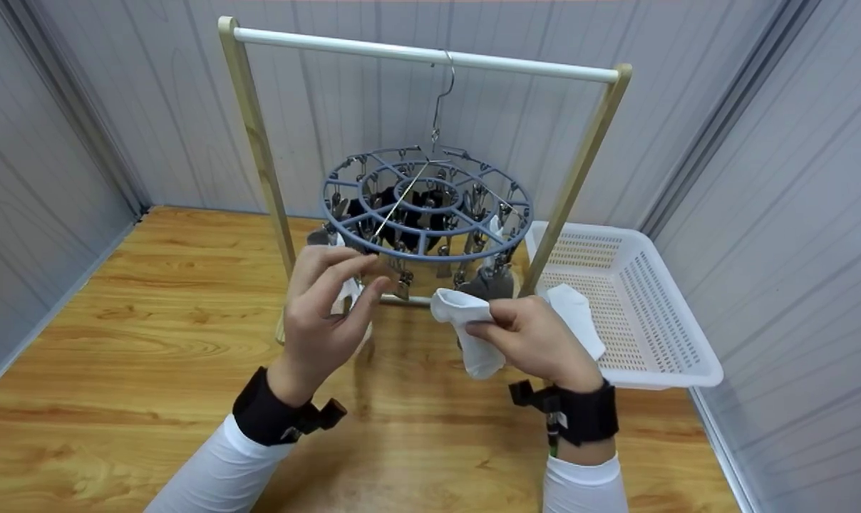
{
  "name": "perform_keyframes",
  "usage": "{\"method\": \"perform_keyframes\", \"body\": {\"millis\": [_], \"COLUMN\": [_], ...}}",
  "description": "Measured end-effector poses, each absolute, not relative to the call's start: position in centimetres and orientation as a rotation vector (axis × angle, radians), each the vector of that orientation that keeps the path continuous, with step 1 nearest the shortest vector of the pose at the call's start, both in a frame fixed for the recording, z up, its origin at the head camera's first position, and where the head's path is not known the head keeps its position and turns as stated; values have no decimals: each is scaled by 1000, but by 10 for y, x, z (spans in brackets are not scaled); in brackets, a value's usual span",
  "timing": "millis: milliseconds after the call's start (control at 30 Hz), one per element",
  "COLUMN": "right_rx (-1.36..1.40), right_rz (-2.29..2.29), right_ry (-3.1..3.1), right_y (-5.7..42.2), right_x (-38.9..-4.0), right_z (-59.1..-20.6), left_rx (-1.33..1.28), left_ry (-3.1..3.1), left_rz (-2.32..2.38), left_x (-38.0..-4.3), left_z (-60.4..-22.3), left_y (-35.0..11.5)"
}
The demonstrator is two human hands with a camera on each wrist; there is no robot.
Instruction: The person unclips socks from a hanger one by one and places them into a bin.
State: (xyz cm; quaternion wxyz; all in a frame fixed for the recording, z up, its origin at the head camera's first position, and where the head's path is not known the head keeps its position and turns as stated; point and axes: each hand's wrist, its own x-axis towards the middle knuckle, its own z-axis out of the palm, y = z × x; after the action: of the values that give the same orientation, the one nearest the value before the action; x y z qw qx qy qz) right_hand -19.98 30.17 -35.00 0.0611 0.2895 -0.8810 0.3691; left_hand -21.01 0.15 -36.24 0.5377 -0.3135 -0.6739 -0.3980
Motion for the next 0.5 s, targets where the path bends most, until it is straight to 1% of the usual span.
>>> {"method": "perform_keyframes", "body": {"millis": [333,500], "right_rx": [884,809], "right_rz": [1146,1220], "right_ry": [-2527,-2466], "right_y": [318,331], "right_x": [-194,-194], "right_z": [-345,-343], "left_rx": [-647,-640], "left_ry": [-1658,-1706], "left_rz": [-880,-858], "left_x": [-219,-220], "left_z": [-364,-366], "left_y": [-4,-5]}}
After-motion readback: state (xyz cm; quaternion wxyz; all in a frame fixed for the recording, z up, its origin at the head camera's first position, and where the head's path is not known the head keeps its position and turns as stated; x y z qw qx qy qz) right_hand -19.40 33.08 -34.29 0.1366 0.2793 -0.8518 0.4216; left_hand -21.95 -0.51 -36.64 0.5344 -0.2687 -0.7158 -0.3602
